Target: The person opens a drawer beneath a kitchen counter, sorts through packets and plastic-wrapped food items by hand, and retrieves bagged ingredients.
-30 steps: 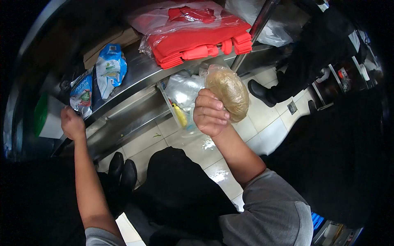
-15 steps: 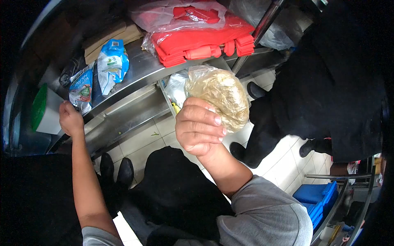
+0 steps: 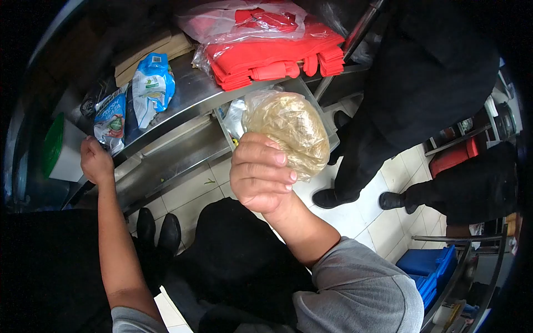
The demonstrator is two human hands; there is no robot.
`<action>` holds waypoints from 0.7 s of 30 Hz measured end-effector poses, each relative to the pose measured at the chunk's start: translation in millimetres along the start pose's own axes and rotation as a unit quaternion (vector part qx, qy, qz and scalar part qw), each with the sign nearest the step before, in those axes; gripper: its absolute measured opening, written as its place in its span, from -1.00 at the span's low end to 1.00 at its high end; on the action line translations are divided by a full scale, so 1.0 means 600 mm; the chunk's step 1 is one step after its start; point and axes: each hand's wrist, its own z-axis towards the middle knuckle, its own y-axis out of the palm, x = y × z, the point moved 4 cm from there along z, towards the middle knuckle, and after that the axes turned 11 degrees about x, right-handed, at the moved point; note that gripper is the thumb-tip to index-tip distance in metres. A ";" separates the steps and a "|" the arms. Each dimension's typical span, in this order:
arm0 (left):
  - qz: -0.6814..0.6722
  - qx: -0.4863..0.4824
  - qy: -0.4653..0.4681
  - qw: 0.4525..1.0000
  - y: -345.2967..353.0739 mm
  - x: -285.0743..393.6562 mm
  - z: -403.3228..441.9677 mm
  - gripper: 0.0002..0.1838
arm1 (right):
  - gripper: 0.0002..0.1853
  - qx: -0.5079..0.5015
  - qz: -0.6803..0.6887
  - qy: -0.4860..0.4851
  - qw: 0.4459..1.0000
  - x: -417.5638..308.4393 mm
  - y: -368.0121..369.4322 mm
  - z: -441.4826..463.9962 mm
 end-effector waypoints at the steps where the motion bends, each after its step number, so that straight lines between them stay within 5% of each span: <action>1: -0.002 0.003 0.005 1.000 0.002 -0.001 0.001 -0.46 | -0.86 -0.001 0.000 -0.001 1.000 0.000 0.000 -0.001; 4: -0.031 0.069 0.042 0.996 0.003 0.001 -0.002 -0.56 | -0.86 0.008 -0.010 -0.010 1.000 -0.002 -0.001 -0.004; 13: -0.031 0.070 0.037 0.996 0.012 -0.016 0.001 -0.55 | -0.87 0.029 -0.037 -0.037 0.998 -0.020 0.002 -0.021; 18: -0.036 0.049 0.034 0.998 0.010 -0.012 0.003 -0.55 | -0.85 0.070 -0.180 -0.167 0.967 -0.094 0.031 -0.071; 21: -0.030 0.046 0.028 0.998 0.005 -0.006 0.001 -0.57 | -0.84 0.122 -0.378 -0.264 0.879 -0.172 0.050 -0.135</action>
